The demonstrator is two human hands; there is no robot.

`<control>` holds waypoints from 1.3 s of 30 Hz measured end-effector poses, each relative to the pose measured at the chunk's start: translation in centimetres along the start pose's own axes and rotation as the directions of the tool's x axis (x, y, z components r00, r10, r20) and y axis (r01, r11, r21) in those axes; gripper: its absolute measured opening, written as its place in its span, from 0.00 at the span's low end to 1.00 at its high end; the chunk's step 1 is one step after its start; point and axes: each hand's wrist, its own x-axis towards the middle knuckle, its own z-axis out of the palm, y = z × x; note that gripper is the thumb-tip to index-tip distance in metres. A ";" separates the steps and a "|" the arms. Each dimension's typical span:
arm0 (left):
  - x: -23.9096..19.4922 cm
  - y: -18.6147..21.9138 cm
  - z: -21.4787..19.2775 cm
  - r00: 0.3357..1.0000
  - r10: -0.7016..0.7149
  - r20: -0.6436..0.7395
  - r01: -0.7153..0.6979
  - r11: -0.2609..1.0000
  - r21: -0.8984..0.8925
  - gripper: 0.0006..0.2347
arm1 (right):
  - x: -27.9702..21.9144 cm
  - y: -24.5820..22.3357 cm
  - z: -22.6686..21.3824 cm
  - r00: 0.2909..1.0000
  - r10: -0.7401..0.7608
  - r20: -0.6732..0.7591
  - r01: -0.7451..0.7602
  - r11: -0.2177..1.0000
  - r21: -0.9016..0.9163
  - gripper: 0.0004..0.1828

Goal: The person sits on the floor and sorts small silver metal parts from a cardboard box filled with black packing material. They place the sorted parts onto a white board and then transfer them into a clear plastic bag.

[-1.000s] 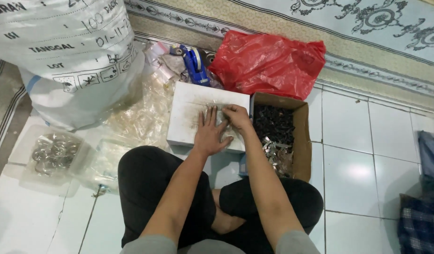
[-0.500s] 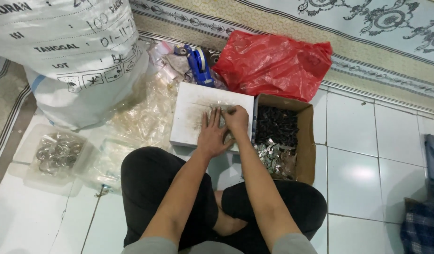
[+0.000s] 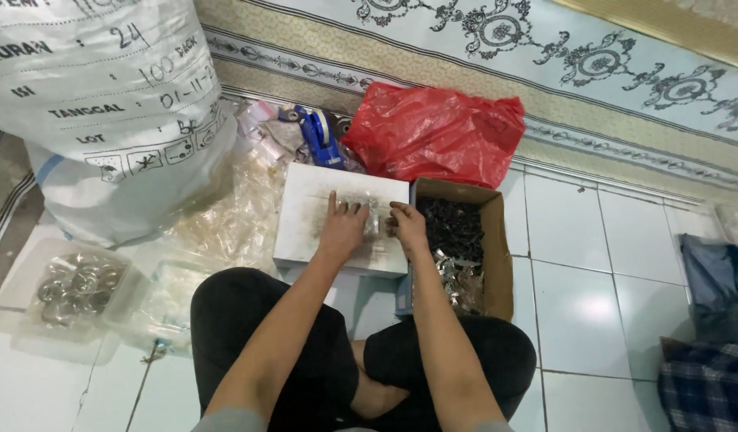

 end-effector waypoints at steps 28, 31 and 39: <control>0.3 0.9 -10.8 0.554 -0.263 0.790 0.628 -0.490 -0.604 0.27 | 0.8 -0.3 1.3 0.999 -0.048 0.017 0.050 0.984 -0.169 0.12; 0.7 0.6 -9.7 0.525 -0.290 0.800 0.550 -0.602 -0.579 0.27 | 1.6 -0.1 0.6 0.998 -0.066 0.021 0.068 0.982 -0.178 0.22; 0.6 0.8 -11.2 0.552 -0.240 0.799 0.631 -0.506 -0.588 0.21 | 1.4 1.1 -0.1 0.998 0.059 0.039 -0.051 0.982 -0.181 0.23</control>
